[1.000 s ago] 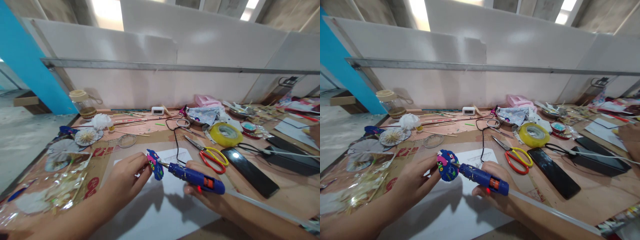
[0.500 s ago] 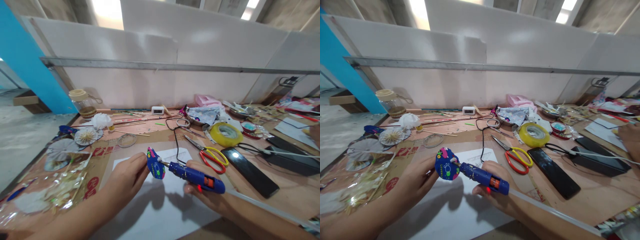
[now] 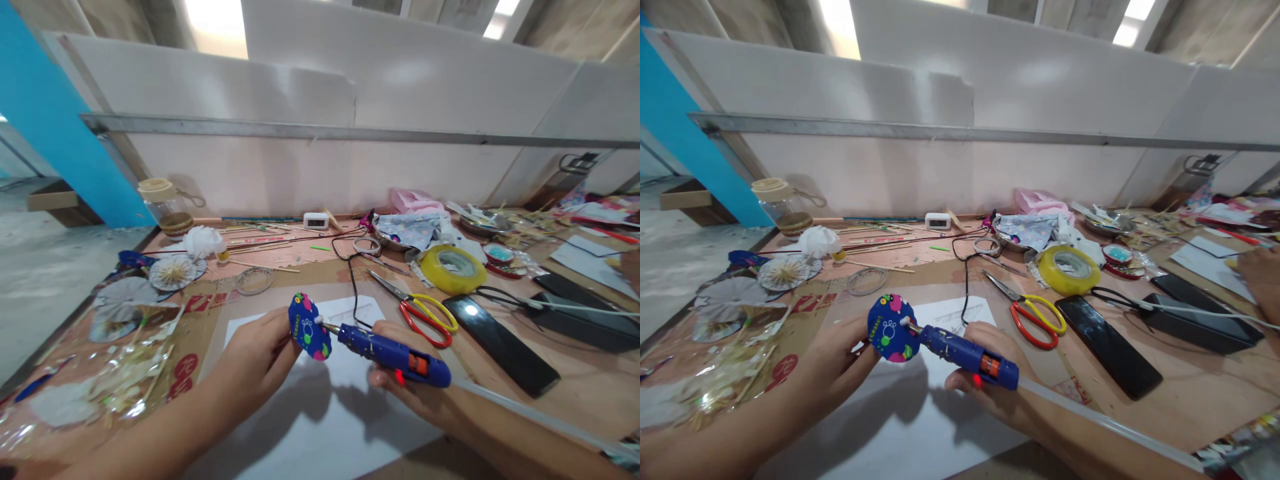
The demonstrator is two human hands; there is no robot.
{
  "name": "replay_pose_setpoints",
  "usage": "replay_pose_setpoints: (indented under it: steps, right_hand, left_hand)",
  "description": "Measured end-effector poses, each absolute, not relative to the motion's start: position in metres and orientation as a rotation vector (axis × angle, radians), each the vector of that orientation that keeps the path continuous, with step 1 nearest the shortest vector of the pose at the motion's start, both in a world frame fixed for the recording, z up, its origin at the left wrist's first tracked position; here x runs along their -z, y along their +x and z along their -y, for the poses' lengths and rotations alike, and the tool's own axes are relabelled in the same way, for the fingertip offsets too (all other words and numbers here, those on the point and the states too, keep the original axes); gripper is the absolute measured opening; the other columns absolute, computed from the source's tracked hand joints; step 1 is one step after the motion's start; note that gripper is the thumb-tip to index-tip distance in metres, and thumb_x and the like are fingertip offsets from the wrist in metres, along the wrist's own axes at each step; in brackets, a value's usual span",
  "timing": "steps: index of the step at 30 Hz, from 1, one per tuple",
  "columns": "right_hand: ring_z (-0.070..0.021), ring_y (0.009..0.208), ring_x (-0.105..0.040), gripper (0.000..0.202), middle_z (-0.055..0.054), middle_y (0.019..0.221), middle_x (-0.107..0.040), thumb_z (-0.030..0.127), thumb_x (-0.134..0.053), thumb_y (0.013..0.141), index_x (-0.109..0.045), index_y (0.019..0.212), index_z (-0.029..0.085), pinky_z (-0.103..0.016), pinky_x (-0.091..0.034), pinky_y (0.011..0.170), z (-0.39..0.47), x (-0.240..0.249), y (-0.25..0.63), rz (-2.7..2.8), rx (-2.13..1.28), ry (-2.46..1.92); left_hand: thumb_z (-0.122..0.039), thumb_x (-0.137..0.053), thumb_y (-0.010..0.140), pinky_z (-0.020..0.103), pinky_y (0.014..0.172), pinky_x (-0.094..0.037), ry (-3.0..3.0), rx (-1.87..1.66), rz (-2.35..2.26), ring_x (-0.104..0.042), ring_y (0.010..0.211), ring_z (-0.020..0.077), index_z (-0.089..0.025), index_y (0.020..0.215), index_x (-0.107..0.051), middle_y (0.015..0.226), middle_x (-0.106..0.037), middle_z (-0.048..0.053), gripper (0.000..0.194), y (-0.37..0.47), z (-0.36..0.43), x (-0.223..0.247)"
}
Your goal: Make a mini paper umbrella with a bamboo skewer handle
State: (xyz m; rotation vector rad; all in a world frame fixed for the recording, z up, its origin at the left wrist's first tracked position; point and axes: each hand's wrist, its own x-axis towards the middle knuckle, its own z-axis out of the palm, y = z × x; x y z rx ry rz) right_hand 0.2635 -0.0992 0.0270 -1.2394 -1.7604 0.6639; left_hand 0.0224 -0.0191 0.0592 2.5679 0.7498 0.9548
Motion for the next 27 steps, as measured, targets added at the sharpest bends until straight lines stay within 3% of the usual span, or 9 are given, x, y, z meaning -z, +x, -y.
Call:
replay_pose_setpoints:
  steps: [9,16,27]
  right_hand:
    - [-0.0169,0.061,-0.052,0.054,-0.001,0.067,-0.053,0.071,-0.056,0.084,-0.054,0.068,0.020,-0.029,-0.037,0.055,0.099,-0.032,0.264,1.788,-0.653,-1.239]
    - [-0.0148,0.056,-0.050,0.057,0.000,0.065,-0.051,0.073,-0.044,0.090,-0.051,0.067,0.021,-0.029,-0.036,0.051,0.097,-0.038,0.263,1.789,-0.575,-1.287]
    - [-0.0155,0.065,-0.052,0.052,-0.001,0.072,-0.052,0.070,-0.052,0.088,-0.053,0.074,0.020,-0.029,-0.037,0.057,0.100,-0.029,0.263,1.801,-0.674,-1.154]
  left_hand:
    - [-0.010,-0.043,0.088,0.021,0.053,-0.042,2.525,-0.926,-0.770,-0.054,0.054,0.0119,-0.020,0.075,-0.058,0.064,-0.061,-0.002,0.022,0.024,0.018,-0.059]
    - [-0.012,-0.040,0.090,0.023,0.061,-0.048,2.465,-0.918,-0.771,-0.060,0.066,0.0141,-0.020,0.075,-0.055,0.075,-0.066,0.001,0.023,0.021,0.017,-0.057]
    - [-0.014,-0.044,0.091,0.022,0.057,-0.046,2.402,-0.918,-0.797,-0.061,0.063,0.0137,-0.019,0.079,-0.062,0.072,-0.067,0.001,0.022,0.026,0.018,-0.059]
